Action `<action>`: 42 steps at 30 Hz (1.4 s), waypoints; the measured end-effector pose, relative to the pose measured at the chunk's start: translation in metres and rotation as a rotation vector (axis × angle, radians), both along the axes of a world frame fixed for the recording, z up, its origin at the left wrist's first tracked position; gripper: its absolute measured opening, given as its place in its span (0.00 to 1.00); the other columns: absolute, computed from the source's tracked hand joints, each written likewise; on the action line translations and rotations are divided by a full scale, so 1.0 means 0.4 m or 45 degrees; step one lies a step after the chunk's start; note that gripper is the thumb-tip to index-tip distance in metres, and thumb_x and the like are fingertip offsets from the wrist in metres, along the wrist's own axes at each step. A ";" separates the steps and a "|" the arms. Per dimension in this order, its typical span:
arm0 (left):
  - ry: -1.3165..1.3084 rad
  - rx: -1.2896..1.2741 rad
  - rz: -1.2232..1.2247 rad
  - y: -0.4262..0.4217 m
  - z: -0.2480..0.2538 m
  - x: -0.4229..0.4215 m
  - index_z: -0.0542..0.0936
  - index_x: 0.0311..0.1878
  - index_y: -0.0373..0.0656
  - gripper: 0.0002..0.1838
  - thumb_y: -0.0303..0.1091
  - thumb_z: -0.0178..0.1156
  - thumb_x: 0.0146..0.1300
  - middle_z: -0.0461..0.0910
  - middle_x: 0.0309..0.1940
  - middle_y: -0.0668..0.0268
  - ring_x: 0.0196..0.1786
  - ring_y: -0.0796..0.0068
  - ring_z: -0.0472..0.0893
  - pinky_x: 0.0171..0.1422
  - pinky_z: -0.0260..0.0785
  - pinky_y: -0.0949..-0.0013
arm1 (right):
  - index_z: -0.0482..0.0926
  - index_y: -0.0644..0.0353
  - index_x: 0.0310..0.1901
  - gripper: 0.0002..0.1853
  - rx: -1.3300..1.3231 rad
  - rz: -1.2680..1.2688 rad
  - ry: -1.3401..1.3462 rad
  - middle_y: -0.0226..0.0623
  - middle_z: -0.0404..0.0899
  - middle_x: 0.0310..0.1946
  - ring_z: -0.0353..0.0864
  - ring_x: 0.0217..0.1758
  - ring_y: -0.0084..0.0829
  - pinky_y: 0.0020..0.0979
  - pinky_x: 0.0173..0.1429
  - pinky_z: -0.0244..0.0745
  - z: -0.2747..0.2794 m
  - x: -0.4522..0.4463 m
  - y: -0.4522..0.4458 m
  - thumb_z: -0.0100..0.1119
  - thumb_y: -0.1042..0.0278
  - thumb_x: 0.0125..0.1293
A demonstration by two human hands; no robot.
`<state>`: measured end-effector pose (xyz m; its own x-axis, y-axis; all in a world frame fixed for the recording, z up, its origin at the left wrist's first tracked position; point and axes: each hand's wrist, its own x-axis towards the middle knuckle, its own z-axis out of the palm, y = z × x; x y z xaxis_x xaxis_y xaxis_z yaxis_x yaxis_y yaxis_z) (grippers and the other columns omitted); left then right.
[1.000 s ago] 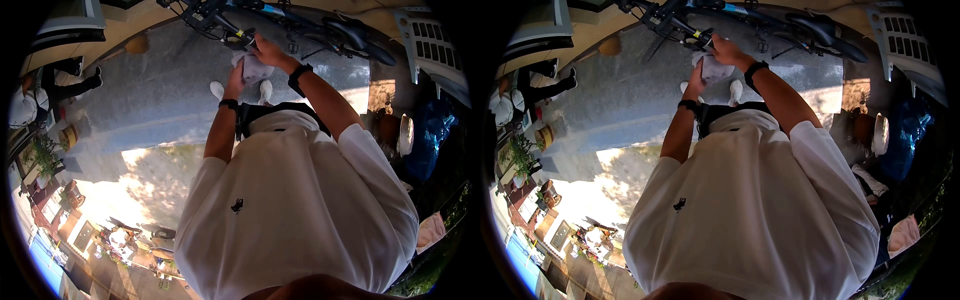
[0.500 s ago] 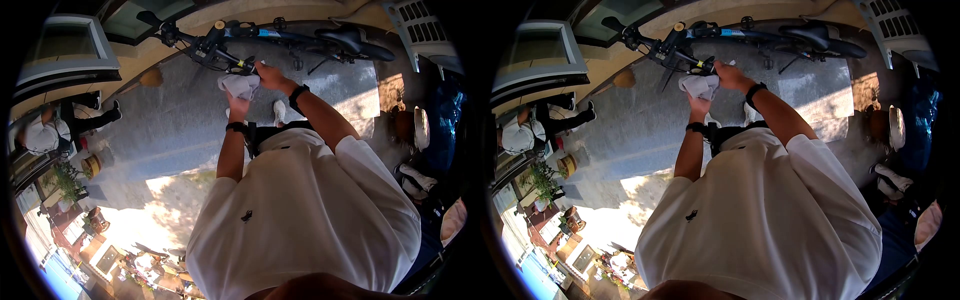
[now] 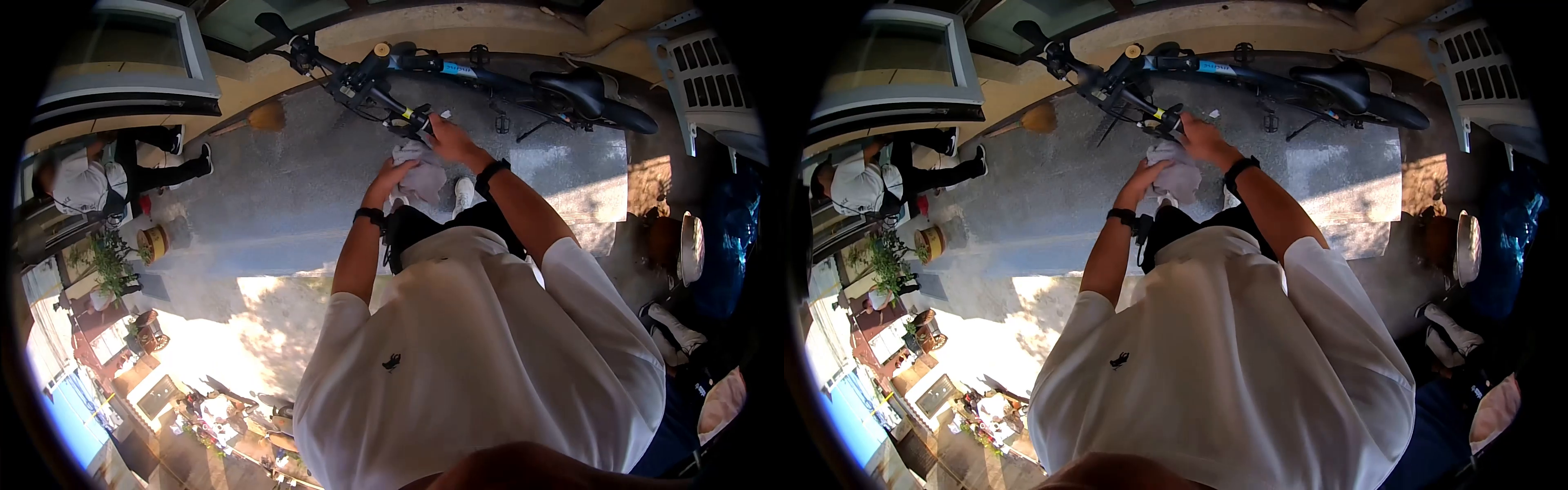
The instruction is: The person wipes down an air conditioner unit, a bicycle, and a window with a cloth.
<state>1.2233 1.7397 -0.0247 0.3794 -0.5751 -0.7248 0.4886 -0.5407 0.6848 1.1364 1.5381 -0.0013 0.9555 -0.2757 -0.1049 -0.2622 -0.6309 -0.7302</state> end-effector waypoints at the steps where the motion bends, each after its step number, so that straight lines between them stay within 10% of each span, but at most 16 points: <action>1: -0.009 -0.021 0.084 0.013 0.014 0.021 0.76 0.61 0.40 0.29 0.42 0.69 0.58 0.81 0.52 0.63 0.52 0.68 0.81 0.56 0.74 0.66 | 0.63 0.63 0.54 0.22 -0.027 -0.005 0.003 0.57 0.80 0.42 0.81 0.45 0.59 0.53 0.48 0.76 -0.005 0.004 -0.005 0.58 0.69 0.62; 4: 0.226 0.042 0.381 0.074 0.037 0.128 0.74 0.63 0.41 0.30 0.51 0.62 0.63 0.80 0.54 0.62 0.55 0.65 0.80 0.59 0.73 0.64 | 0.63 0.62 0.54 0.22 -0.034 -0.025 0.034 0.56 0.80 0.42 0.81 0.44 0.59 0.53 0.48 0.76 -0.007 -0.022 0.016 0.58 0.68 0.61; 6: 0.184 -0.502 0.945 0.102 -0.023 0.226 0.73 0.64 0.41 0.33 0.58 0.52 0.68 0.79 0.57 0.60 0.58 0.61 0.79 0.63 0.71 0.61 | 0.63 0.62 0.54 0.22 -0.036 -0.044 0.037 0.55 0.80 0.42 0.81 0.44 0.59 0.53 0.48 0.75 0.008 -0.013 0.010 0.58 0.67 0.61; 13: -0.185 -0.811 1.296 0.032 0.174 0.597 0.71 0.65 0.41 0.30 0.55 0.47 0.72 0.77 0.59 0.59 0.60 0.59 0.77 0.68 0.65 0.61 | 0.64 0.60 0.54 0.25 -0.034 -0.181 0.125 0.58 0.80 0.39 0.79 0.46 0.60 0.53 0.48 0.73 0.024 0.004 0.029 0.62 0.68 0.57; 30: -0.166 -0.699 0.830 -0.064 0.184 0.822 0.73 0.61 0.43 0.20 0.37 0.61 0.68 0.78 0.53 0.64 0.52 0.68 0.80 0.55 0.74 0.65 | 0.72 0.54 0.53 0.26 0.054 -0.507 0.333 0.50 0.82 0.37 0.80 0.47 0.55 0.47 0.49 0.72 0.049 0.024 0.076 0.64 0.70 0.50; 42: 0.206 -0.757 0.677 0.019 0.085 0.787 0.73 0.63 0.48 0.27 0.57 0.44 0.72 0.77 0.57 0.67 0.61 0.65 0.75 0.66 0.67 0.58 | 0.73 0.57 0.62 0.32 0.161 -0.594 0.333 0.44 0.83 0.37 0.81 0.41 0.37 0.34 0.51 0.74 0.014 0.028 0.054 0.60 0.79 0.50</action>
<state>1.5380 1.7473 0.0094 0.6269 -0.6534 -0.4243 0.6952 0.2233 0.6832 1.1478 1.5596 0.0043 0.6724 -0.6336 -0.3827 -0.6761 -0.3155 -0.6658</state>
